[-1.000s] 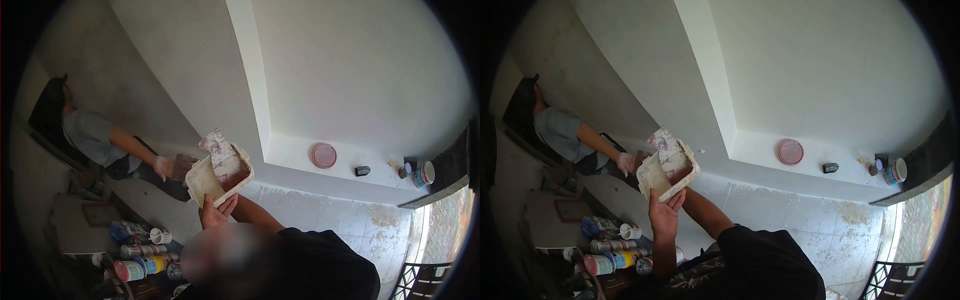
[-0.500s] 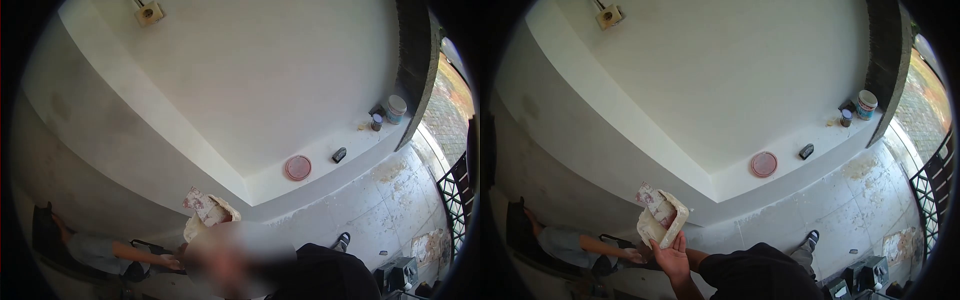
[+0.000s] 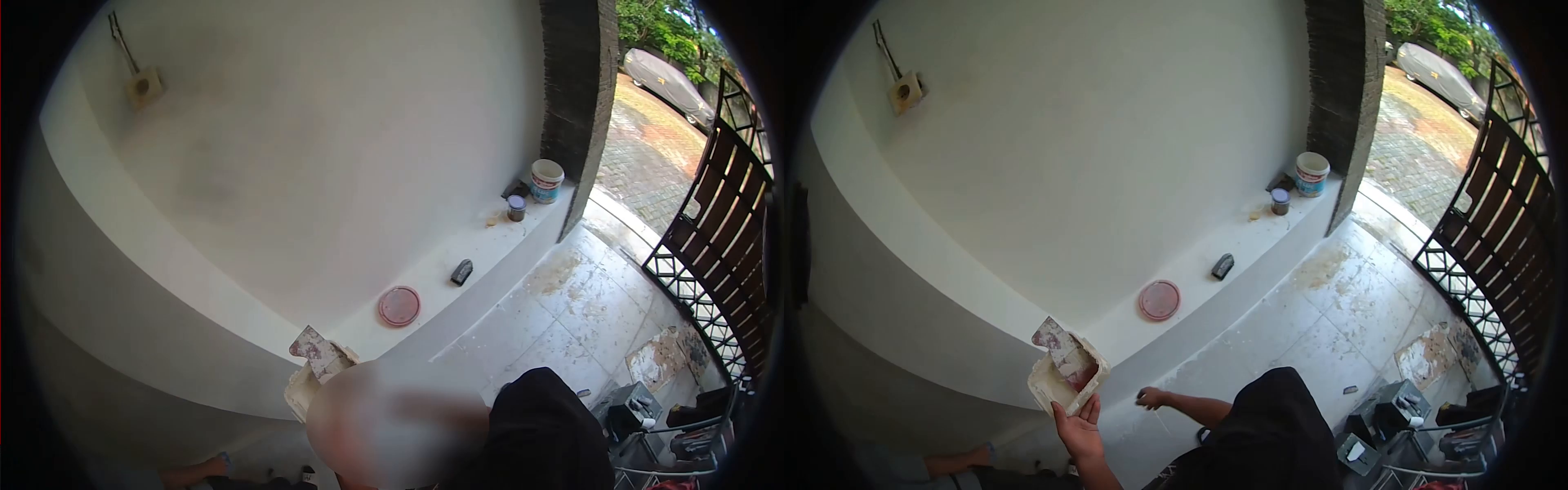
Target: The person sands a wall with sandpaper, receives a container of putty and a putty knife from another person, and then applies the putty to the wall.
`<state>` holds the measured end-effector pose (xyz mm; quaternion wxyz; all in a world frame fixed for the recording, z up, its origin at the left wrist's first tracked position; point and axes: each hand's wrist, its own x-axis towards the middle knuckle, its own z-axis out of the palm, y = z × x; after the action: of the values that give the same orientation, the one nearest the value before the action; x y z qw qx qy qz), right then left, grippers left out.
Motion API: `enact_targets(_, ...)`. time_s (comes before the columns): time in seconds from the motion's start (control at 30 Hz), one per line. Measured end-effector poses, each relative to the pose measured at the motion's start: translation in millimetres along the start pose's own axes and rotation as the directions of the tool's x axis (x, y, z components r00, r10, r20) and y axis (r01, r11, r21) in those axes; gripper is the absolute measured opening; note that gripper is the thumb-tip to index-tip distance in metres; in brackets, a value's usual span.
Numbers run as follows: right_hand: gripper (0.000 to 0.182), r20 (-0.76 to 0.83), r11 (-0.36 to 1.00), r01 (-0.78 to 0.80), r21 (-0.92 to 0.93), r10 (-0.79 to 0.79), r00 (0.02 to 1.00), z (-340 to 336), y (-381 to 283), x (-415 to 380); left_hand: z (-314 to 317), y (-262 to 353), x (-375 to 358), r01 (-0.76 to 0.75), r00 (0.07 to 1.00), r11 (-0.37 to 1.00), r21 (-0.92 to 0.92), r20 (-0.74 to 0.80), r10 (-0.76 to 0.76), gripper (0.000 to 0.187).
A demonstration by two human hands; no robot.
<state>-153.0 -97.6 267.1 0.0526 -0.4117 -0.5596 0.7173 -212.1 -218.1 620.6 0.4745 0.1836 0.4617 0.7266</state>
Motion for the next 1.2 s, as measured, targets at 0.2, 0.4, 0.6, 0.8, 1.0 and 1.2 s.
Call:
enact_targets(0.2,0.033,-0.791,0.711,0.369,0.598,0.597,0.132,-339.2,195.8,-317.0,71.0,-77.7,36.0,0.178,0.943,0.98,0.088,0.271,-0.195,0.067)
enact_targets(0.4,0.03,-0.741,0.599,0.801,-0.002,0.537,-0.403,-341.1,215.7,-629.2,167.2,-156.3,22.6,0.304,0.761,0.928,0.217,0.53,-0.373,0.063)
enact_targets(0.6,0.034,-0.747,0.621,0.779,0.089,0.559,-0.36,-239.8,179.0,-670.6,240.4,-238.9,-9.9,0.405,0.485,0.864,0.299,0.731,-0.48,0.06)
enact_targets(0.8,0.043,-0.997,0.924,0.382,0.034,0.06,-0.057,-289.9,44.7,-636.9,269.2,-295.2,-37.6,0.253,0.384,0.85,0.462,0.758,-0.527,0.063)
enact_targets(1.0,0.056,-0.873,0.949,0.051,-0.312,-0.307,0.379,-357.4,-71.8,-596.6,276.0,-300.3,-60.4,0.161,0.441,0.838,0.522,0.721,-0.534,0.041)
enact_targets(1.2,0.027,-0.731,0.839,-0.042,-0.542,-0.447,0.515,-343.7,-126.4,-571.8,260.3,-287.1,-65.1,0.115,0.578,0.861,0.496,0.671,-0.464,0.049)
